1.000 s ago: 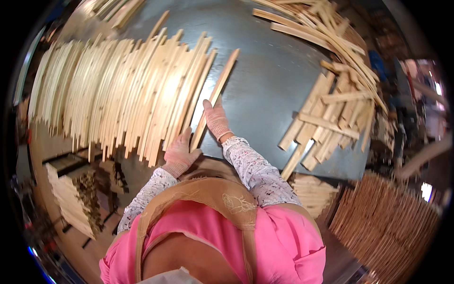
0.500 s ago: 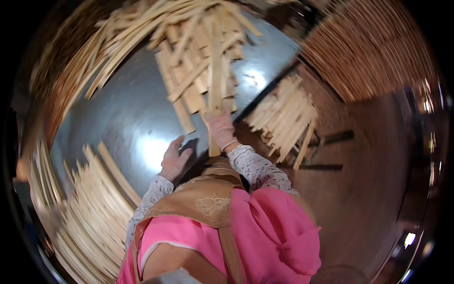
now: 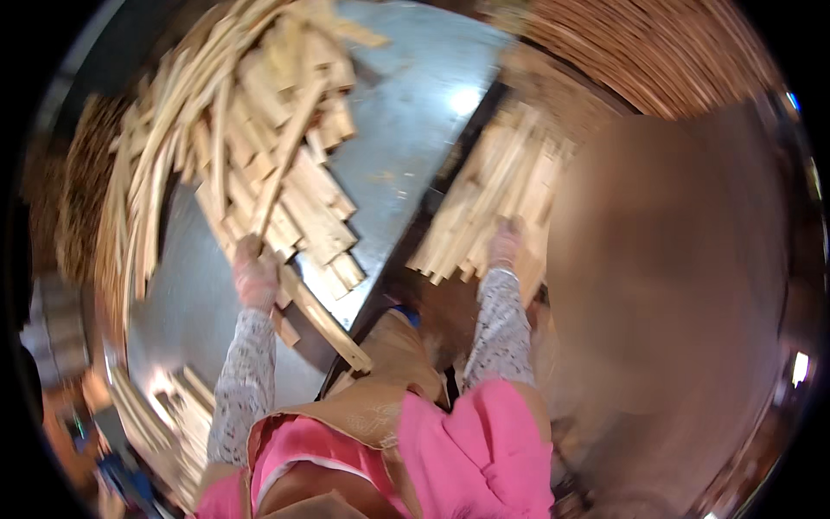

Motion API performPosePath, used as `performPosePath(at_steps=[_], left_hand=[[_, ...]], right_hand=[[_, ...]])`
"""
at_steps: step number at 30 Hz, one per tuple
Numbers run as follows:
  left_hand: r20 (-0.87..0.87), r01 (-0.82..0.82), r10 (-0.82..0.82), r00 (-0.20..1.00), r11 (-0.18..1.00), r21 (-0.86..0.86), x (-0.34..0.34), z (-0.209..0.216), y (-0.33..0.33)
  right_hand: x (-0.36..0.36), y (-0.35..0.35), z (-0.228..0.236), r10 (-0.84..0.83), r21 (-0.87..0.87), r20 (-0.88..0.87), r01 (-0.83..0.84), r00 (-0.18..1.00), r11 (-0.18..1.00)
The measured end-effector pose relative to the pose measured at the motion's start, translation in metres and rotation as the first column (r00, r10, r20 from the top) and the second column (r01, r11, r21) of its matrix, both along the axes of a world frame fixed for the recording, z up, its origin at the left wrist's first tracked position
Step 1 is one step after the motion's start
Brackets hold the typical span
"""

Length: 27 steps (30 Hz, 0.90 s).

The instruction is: The person sorts and stacks thin wooden strips on a metal table. They pick up individual strips from a scattered pile, align them, and place them into a neat stack. The person occasionally gathers a large bundle of strips to reposition the stack on the table.

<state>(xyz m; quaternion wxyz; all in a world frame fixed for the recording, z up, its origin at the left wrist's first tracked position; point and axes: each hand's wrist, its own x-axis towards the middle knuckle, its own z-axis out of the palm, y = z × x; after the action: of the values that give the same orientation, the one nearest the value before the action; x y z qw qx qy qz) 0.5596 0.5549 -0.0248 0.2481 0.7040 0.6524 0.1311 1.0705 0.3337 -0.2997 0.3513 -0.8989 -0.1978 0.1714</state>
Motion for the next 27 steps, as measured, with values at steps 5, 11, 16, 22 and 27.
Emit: performPosePath(at_steps=[5,11,16,22,27], left_hand=[[-0.318,-0.02,0.061,0.946,0.991,0.13,0.011,-0.026,0.016],[-0.273,-0.14,0.089,0.958,0.975,-0.172,0.005,0.043,-0.036],[0.46,-0.132,0.484,0.744,0.782,-0.609,-0.056,0.039,-0.156],[0.369,-0.776,0.861,0.351,0.488,-0.401,-0.177,-0.056,-0.294],[-0.329,-0.79,0.737,0.59,0.612,-0.045,-0.273,-0.021,-0.355]], right_hand=[[0.048,0.033,-0.014,0.113,-0.358,-0.029,-0.116,0.993,0.927],[-0.005,0.094,0.14,-0.012,0.143,-0.046,0.018,0.999,0.99],[-0.065,0.161,0.256,0.179,0.547,0.161,-0.239,0.97,0.802],[-0.273,0.257,0.296,0.86,0.503,0.08,-0.766,0.504,0.401],[-0.402,0.349,0.311,0.5,-0.311,0.793,-0.937,-0.348,-0.159]])
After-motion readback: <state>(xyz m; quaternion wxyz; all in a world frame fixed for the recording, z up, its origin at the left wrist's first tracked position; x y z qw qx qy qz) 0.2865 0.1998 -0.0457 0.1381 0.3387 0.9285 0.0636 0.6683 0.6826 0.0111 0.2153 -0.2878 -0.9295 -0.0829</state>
